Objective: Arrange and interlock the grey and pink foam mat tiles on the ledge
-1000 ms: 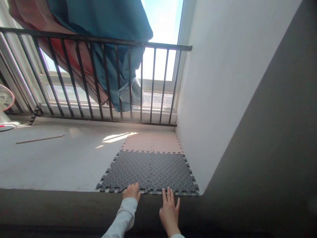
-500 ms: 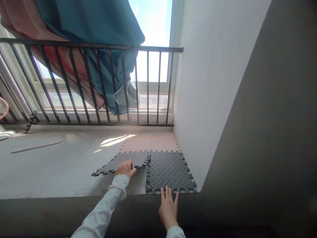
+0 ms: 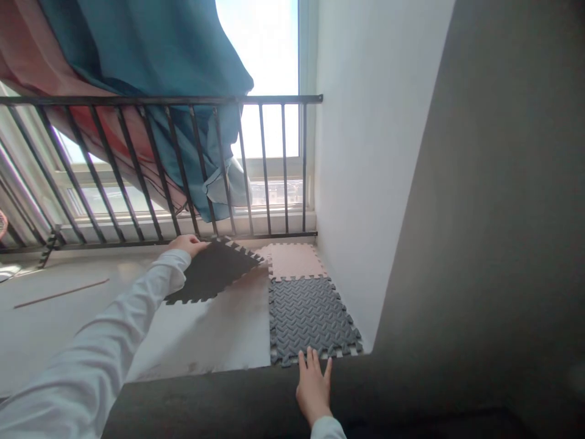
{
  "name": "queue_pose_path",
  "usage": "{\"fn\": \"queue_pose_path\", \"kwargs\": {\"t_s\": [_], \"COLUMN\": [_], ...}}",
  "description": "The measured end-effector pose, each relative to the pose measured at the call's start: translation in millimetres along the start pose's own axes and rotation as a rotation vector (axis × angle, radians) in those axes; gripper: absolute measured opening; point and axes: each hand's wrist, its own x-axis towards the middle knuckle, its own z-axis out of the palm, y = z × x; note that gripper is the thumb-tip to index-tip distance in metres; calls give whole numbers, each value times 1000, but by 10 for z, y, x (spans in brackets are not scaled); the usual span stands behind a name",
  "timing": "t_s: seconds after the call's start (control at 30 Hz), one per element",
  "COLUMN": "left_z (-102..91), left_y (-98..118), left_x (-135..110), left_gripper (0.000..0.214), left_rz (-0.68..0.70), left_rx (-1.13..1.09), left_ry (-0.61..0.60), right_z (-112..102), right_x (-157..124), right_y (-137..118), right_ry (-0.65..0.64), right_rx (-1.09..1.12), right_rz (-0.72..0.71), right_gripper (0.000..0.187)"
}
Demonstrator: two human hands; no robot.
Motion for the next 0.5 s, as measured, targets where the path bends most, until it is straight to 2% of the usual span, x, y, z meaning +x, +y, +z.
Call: {"fn": "queue_pose_path", "kwargs": {"t_s": [0.13,0.27,0.4,0.5], "left_z": [-495,-935,-1265,-1435], "left_y": [-102,-224,-359,-531], "left_x": [131,123,42,55], "left_gripper": [39,43,46,44], "left_rz": [-63,-79,-150,-209], "left_rx": [59,77,59,6], "left_ry": [87,199,280,318], "right_z": [56,122,148,149], "right_x": [25,52,67,73], "right_y": [14,22,28,33], "right_ry": [28,47,52,45], "right_rx": [-14,-62,-93,-106], "right_rz": [5,5,1,-4], "right_gripper": [63,65,66,67]}}
